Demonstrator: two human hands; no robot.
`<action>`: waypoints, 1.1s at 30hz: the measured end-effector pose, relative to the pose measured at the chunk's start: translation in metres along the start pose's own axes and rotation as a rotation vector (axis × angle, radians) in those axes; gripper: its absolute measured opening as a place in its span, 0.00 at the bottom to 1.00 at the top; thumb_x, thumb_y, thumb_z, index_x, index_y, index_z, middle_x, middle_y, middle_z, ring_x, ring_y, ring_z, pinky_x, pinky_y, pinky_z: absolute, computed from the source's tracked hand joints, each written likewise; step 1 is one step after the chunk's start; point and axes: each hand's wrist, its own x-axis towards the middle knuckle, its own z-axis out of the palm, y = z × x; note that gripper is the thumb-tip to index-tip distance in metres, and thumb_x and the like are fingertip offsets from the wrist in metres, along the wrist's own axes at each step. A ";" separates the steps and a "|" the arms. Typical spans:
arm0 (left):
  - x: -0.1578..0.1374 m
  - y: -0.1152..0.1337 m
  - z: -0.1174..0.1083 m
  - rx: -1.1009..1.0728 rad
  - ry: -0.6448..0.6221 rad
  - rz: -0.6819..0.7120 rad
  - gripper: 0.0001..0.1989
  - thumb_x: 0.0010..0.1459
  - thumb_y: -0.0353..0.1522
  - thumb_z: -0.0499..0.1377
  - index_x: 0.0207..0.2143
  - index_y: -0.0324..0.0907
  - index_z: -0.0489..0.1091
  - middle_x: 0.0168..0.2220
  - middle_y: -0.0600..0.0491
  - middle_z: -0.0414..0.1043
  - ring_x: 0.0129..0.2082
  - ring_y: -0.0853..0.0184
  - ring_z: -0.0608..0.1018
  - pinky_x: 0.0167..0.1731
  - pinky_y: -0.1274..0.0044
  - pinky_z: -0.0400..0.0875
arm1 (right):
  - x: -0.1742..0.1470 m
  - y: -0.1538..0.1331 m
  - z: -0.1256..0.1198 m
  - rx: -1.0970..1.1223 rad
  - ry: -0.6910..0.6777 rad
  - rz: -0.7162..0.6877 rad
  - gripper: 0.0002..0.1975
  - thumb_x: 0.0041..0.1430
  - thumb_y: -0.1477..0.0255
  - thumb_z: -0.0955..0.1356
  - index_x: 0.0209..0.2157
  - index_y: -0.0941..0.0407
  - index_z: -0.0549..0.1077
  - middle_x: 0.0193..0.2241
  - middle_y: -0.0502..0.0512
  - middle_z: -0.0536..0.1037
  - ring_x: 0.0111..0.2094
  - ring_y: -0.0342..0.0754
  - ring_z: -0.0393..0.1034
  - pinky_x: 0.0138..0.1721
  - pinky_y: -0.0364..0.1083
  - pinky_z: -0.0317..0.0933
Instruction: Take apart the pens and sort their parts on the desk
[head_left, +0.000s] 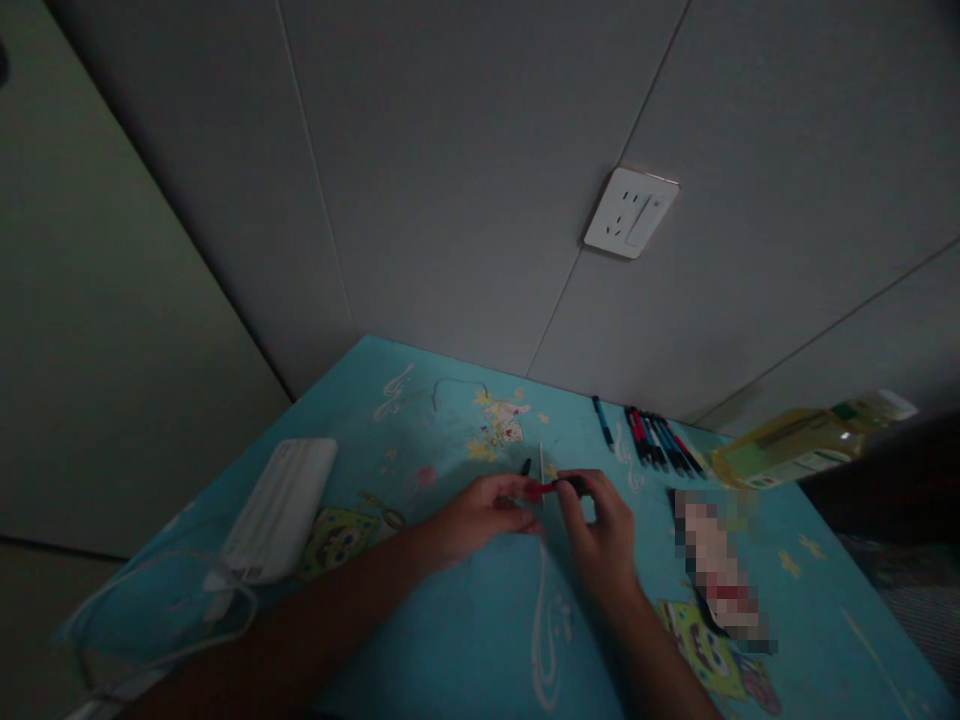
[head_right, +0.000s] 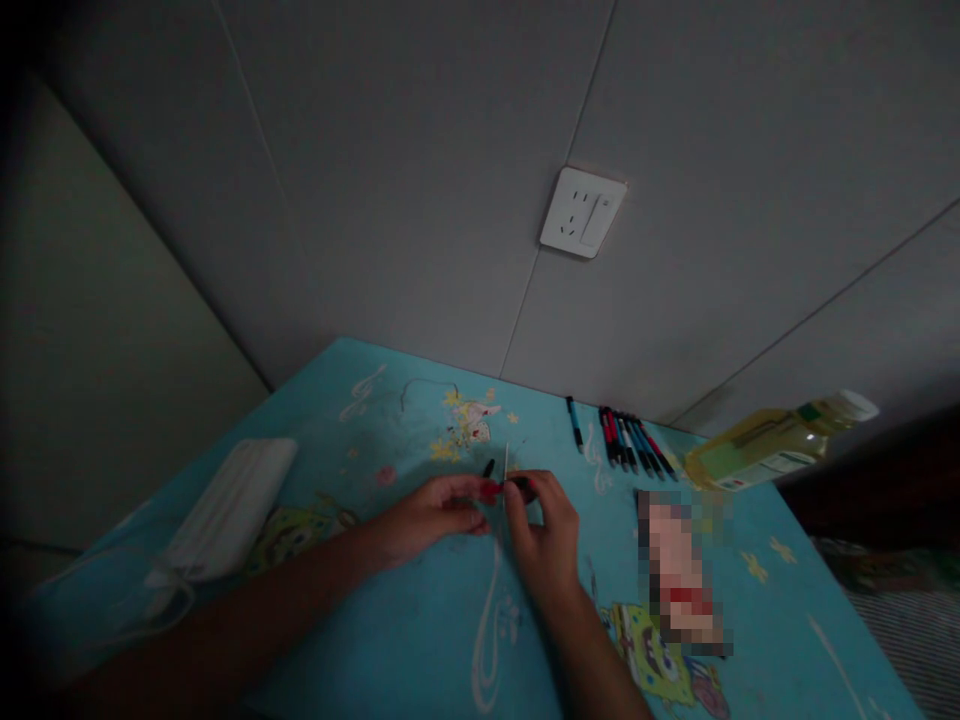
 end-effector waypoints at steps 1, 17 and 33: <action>0.000 0.001 0.001 0.003 -0.009 0.001 0.20 0.51 0.33 0.68 0.47 0.40 0.73 0.46 0.47 0.74 0.39 0.66 0.79 0.47 0.70 0.71 | 0.000 0.001 0.000 0.017 -0.010 0.036 0.06 0.63 0.69 0.66 0.38 0.54 0.74 0.33 0.55 0.76 0.35 0.49 0.70 0.38 0.48 0.64; 0.001 0.027 -0.029 0.918 0.424 0.251 0.18 0.64 0.43 0.52 0.49 0.42 0.69 0.33 0.50 0.77 0.23 0.69 0.75 0.24 0.79 0.65 | 0.000 0.028 0.010 -0.292 -0.241 0.017 0.10 0.65 0.69 0.64 0.43 0.54 0.75 0.36 0.57 0.77 0.36 0.50 0.71 0.40 0.48 0.64; 0.005 0.042 -0.067 1.909 0.631 -0.031 0.28 0.66 0.39 0.46 0.65 0.41 0.51 0.34 0.45 0.77 0.32 0.60 0.79 0.32 0.73 0.67 | -0.004 0.026 0.021 -0.572 -0.258 0.019 0.10 0.66 0.71 0.63 0.41 0.55 0.76 0.35 0.57 0.76 0.39 0.49 0.70 0.44 0.45 0.61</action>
